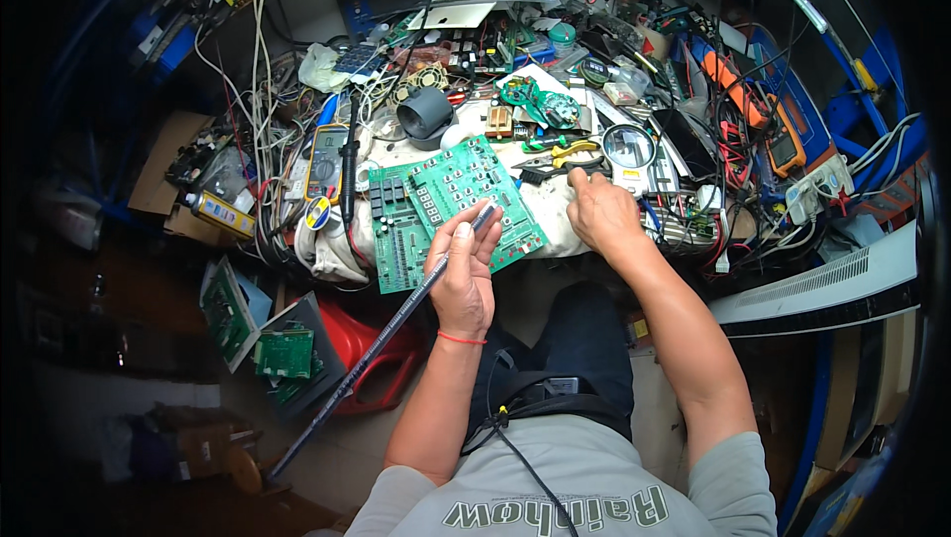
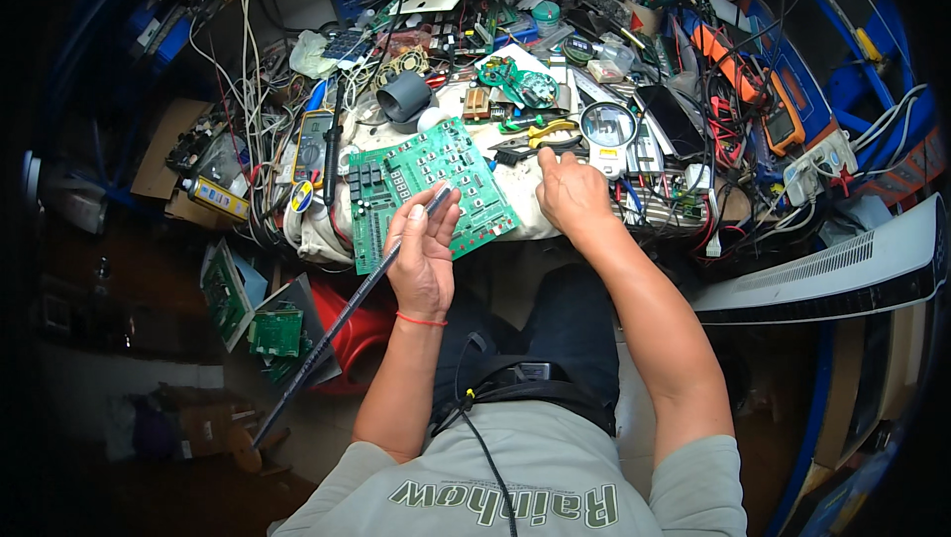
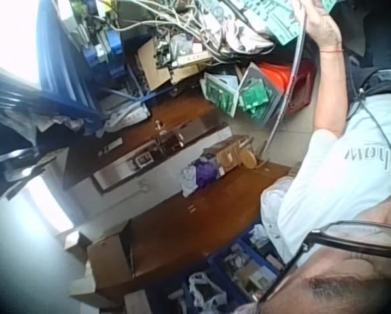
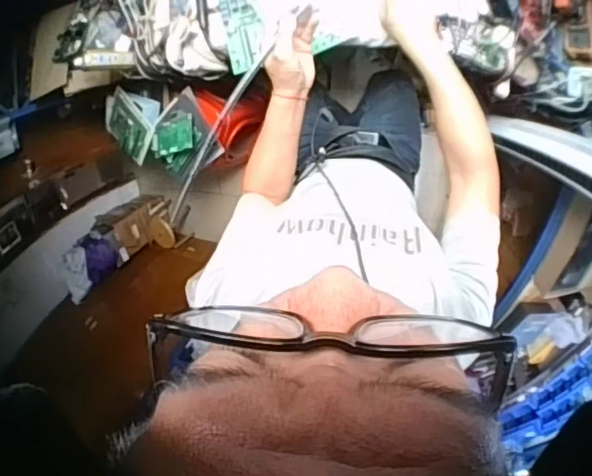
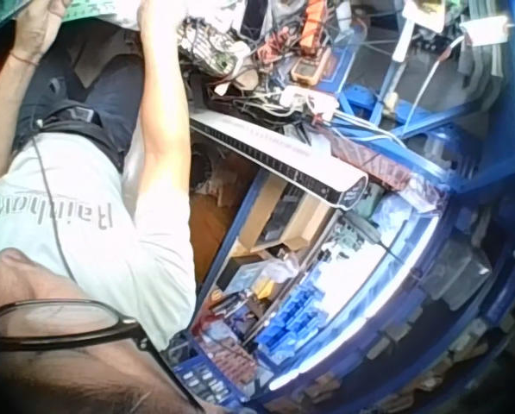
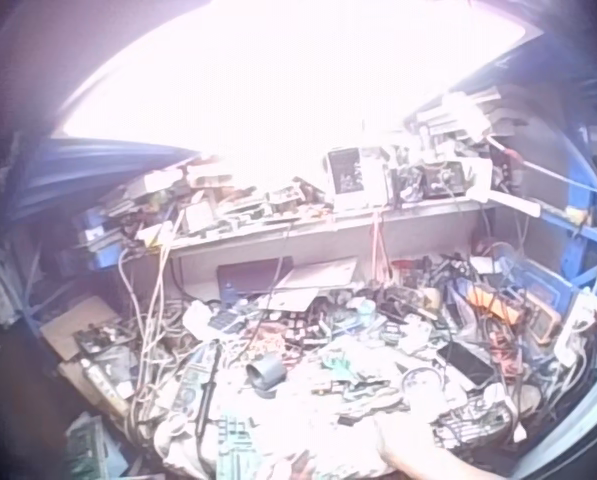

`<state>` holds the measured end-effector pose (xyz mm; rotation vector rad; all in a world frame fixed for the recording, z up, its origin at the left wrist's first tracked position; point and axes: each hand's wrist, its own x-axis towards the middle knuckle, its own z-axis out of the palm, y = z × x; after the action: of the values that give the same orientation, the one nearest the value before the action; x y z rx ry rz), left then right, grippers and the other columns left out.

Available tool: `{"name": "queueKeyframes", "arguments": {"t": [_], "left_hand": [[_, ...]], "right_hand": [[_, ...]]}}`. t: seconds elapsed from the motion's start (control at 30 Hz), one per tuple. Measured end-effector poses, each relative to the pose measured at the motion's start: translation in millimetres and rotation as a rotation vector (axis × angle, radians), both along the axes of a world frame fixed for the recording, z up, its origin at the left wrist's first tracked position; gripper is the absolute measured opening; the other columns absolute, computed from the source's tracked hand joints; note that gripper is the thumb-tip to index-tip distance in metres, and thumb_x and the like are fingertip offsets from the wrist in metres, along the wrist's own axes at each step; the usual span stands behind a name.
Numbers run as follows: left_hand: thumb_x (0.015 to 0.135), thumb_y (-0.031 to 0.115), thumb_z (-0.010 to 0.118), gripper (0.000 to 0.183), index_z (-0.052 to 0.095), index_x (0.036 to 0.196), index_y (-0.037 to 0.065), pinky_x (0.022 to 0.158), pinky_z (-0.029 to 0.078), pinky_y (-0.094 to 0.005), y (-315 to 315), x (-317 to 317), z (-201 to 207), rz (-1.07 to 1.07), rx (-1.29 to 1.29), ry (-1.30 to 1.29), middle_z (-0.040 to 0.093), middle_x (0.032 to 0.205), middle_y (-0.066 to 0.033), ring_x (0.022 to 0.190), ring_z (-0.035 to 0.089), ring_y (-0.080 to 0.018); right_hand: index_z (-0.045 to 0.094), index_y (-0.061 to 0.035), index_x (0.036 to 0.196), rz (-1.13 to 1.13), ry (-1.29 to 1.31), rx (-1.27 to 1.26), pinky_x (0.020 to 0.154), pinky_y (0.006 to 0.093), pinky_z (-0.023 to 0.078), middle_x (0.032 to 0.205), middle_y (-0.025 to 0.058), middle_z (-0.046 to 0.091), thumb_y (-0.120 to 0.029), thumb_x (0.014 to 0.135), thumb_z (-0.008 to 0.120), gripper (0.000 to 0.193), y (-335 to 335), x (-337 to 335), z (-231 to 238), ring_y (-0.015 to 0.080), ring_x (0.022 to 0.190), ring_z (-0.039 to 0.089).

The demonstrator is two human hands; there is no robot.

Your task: The person uses a magnifying lamp to inspect a green circuit board, then removes a flat ribbon cable and a small black integrated circuit. They test the board with a multimeter, probing various points while observing the readings.

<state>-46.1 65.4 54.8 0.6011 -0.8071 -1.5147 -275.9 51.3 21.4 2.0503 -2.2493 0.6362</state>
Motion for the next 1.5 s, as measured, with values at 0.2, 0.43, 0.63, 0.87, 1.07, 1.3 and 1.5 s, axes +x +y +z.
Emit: {"name": "queueKeyframes", "arguments": {"t": [0.2,0.43,0.63,0.87,1.07,1.3,1.5], "left_hand": [[0.112,0.016,0.049,0.032,0.058,0.132,-0.007,0.107,0.057,-0.0385,-2,3,7,-0.02,0.077,0.09,0.065,0.136,-0.0223,0.124,0.068,-0.0325],[0.112,0.02,0.052,0.035,0.057,0.135,-0.006,0.104,0.06,-0.0385,0,6,18,-0.058,0.148,0.134,0.067,0.132,-0.0252,0.125,0.069,-0.034],[0.113,0.023,0.054,0.04,0.052,0.14,-0.006,0.103,0.06,-0.0387,8,14,29,-0.11,0.176,0.159,0.067,0.13,-0.0255,0.124,0.069,-0.0355],[0.112,0.021,0.055,0.036,0.054,0.135,-0.006,0.105,0.06,-0.0406,17,18,32,-0.113,0.134,0.15,0.067,0.129,-0.0255,0.124,0.068,-0.0361],[0.112,0.02,0.055,0.032,0.056,0.131,-0.006,0.105,0.06,-0.0413,21,15,32,-0.106,0.101,0.159,0.068,0.129,-0.0252,0.124,0.069,-0.0351],[0.112,0.018,0.055,0.032,0.056,0.132,-0.006,0.105,0.06,-0.0413,21,17,29,-0.103,0.11,0.175,0.067,0.131,-0.0251,0.124,0.069,-0.0347],[0.112,0.018,0.054,0.03,0.058,0.131,-0.005,0.105,0.06,-0.0433,22,16,26,-0.086,0.1,0.155,0.068,0.13,-0.0263,0.124,0.069,-0.0359]], "right_hand": [[0.078,-0.0073,0.107,-0.059,-0.481,0.015,0.082,0.0454,0.059,0.089,0.019,0.076,-0.023,0.088,0.069,0.026,8,-17,45,0.0379,0.085,0.075],[0.077,-0.0017,0.116,-0.016,-0.512,0.033,0.074,0.0354,0.056,0.082,0.0125,0.075,-0.021,0.093,0.076,0.03,9,-28,32,0.0216,0.076,0.073],[0.072,0.0003,0.111,0.176,-0.298,-0.311,0.077,0.0388,0.057,0.095,0.0164,0.074,-0.015,0.097,0.074,0.021,13,-11,29,0.0314,0.086,0.074],[0.073,-0.0051,0.125,0.442,-0.485,-0.263,0.067,0.0383,0.053,0.088,0.0138,0.066,-0.01,0.097,0.075,0.029,56,39,82,0.0274,0.073,0.067],[0.075,-0.0082,0.121,0.384,-0.327,-0.309,0.062,0.0414,0.054,0.083,0.0084,0.063,-0.017,0.094,0.076,0.028,60,57,91,0.029,0.072,0.067],[0.076,-0.0079,0.118,0.343,-0.309,-0.283,0.062,0.0414,0.055,0.084,0.0082,0.065,-0.016,0.096,0.075,0.024,64,61,91,0.0292,0.072,0.068],[0.076,-0.0075,0.115,0.33,-0.324,-0.267,0.063,0.0413,0.057,0.085,0.0078,0.066,-0.015,0.095,0.075,0.022,63,61,86,0.0291,0.072,0.07]]}}
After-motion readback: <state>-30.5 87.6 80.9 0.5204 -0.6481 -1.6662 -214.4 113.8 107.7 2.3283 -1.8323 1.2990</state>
